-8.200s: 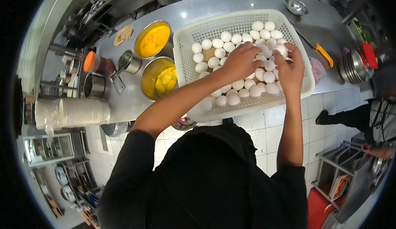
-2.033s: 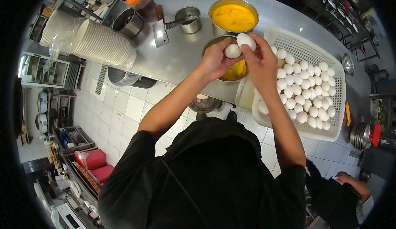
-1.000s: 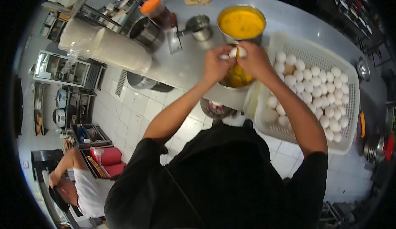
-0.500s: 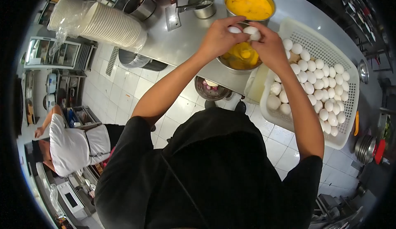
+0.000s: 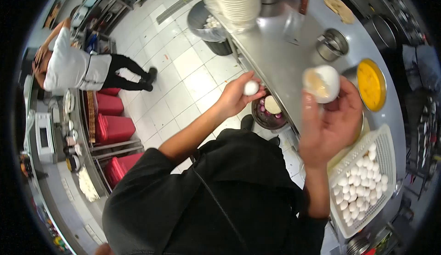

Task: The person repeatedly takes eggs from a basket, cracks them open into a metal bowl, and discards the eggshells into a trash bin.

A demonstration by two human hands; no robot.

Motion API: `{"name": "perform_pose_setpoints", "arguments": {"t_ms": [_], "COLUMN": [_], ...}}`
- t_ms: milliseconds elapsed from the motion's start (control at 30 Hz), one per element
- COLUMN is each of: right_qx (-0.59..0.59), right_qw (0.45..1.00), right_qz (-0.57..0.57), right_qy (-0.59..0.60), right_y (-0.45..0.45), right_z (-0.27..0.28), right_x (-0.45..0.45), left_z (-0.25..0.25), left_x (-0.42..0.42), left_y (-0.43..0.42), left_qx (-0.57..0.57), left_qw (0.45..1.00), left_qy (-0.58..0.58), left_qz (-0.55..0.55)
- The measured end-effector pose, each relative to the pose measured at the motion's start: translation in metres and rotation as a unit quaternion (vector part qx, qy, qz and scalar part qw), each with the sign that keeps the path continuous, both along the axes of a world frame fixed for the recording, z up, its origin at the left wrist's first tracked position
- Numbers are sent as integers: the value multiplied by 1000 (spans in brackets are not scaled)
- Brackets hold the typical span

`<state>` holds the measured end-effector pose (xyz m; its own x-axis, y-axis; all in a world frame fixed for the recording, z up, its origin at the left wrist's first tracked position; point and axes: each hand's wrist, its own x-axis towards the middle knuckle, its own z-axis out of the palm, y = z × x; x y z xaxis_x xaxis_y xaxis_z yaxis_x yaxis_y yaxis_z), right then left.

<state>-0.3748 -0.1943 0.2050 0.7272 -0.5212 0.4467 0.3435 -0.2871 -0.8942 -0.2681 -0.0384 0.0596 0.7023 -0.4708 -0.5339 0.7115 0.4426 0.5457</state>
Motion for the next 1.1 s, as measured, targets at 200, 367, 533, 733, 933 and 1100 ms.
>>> {"name": "perform_pose_setpoints", "arguments": {"t_ms": [200, 367, 533, 733, 933, 1100], "right_qx": [-202, -339, -295, -225, -227, -269], "right_qw": [913, 932, 914, 945, 871, 704], "right_qz": [212, 120, 248, 129, -306, -501], "right_qy": [-283, 48, 124, 201, 312, 425], "right_y": [137, 203, 185, 34, -162, -290], "right_z": [33, -13, -83, -34, -20, -72], "right_x": [138, 305, 255, 123, -69, -231], "left_z": [-23, -20, -37, -17, 56, 83], "left_x": [-21, -27, -18, 25, 22, -5], "left_y": [106, 146, 138, 76, -18, -93], "left_qx": [56, 38, 43, 54, -41, -80], "left_qw": [981, 963, 959, 997, 987, 959], "left_qy": [-7, 55, 64, -25, -67, -52], "left_qz": [185, 260, 274, 48, -143, -266]}}
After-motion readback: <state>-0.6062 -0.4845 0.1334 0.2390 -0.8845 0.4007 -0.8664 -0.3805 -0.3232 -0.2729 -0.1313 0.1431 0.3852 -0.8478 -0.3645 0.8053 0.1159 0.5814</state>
